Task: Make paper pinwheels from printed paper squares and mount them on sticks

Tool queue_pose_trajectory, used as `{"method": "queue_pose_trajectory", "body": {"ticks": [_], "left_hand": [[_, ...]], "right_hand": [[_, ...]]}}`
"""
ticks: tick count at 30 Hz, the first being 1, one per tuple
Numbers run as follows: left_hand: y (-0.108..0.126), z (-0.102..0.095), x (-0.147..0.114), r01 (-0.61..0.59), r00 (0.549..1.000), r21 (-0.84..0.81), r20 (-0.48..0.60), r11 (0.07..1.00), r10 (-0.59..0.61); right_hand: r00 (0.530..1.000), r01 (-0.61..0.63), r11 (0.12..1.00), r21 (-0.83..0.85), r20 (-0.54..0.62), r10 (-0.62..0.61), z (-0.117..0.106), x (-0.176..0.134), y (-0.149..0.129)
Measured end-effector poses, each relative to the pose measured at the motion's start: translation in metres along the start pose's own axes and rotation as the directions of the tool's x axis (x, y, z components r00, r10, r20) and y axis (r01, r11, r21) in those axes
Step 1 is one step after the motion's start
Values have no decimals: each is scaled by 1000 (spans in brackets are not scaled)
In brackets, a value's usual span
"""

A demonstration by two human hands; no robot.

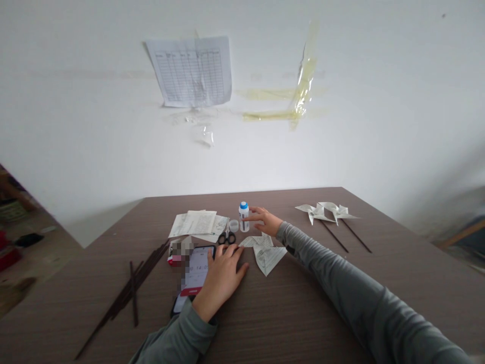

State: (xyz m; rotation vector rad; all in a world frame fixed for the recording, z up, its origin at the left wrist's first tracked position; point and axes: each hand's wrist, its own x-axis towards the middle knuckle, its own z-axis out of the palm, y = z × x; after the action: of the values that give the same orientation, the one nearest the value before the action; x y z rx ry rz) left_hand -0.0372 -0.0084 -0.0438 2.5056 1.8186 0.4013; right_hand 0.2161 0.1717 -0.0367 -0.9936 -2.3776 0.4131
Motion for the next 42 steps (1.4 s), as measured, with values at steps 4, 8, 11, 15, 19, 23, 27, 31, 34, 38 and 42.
{"method": "queue_pose_trajectory", "body": {"ticks": [4,8,11,15,19,23,27,31,34,38,42], "left_hand": [[0,2,0,5,1000,6,-21,1000,-5],[5,-3,1,37,999,9,21,999,-38],[6,-5,1,51,998,17,46,999,-51],[1,-4,0,0,1000,19,4,1000,0],[-2,-3,0,-32,999,10,-13,999,32],[2,-3,0,-17,1000,0,15,1000,17],[6,-1,0,-7,1000,-8,-13,1000,7],[9,-1,-1,-10,1000,-11,-24,1000,10],[11,-1,-1,-10,1000,-9,-30,1000,9],[15,0,-1,3,1000,14,-30,1000,-2],[17,4,0,-4,998,28,-64,1000,6]], "right_hand": [[1000,-28,1000,-13,-5,28,20,8,3],[999,-35,999,1,-26,35,24,8,3],[1000,2,1000,18,-19,-1,14,3,2],[998,-3,1000,27,-57,5,-1,0,5],[993,-39,997,72,-111,47,-10,-4,14],[979,-83,990,113,-175,103,-19,-15,24],[962,-106,986,125,-237,134,-27,-31,32],[936,-131,983,130,-311,166,-37,-52,38],[902,-145,979,142,-389,190,-45,-69,40],[828,-182,968,172,-504,246,-50,-88,36],[783,-168,964,204,-567,256,-49,-95,32]]}}
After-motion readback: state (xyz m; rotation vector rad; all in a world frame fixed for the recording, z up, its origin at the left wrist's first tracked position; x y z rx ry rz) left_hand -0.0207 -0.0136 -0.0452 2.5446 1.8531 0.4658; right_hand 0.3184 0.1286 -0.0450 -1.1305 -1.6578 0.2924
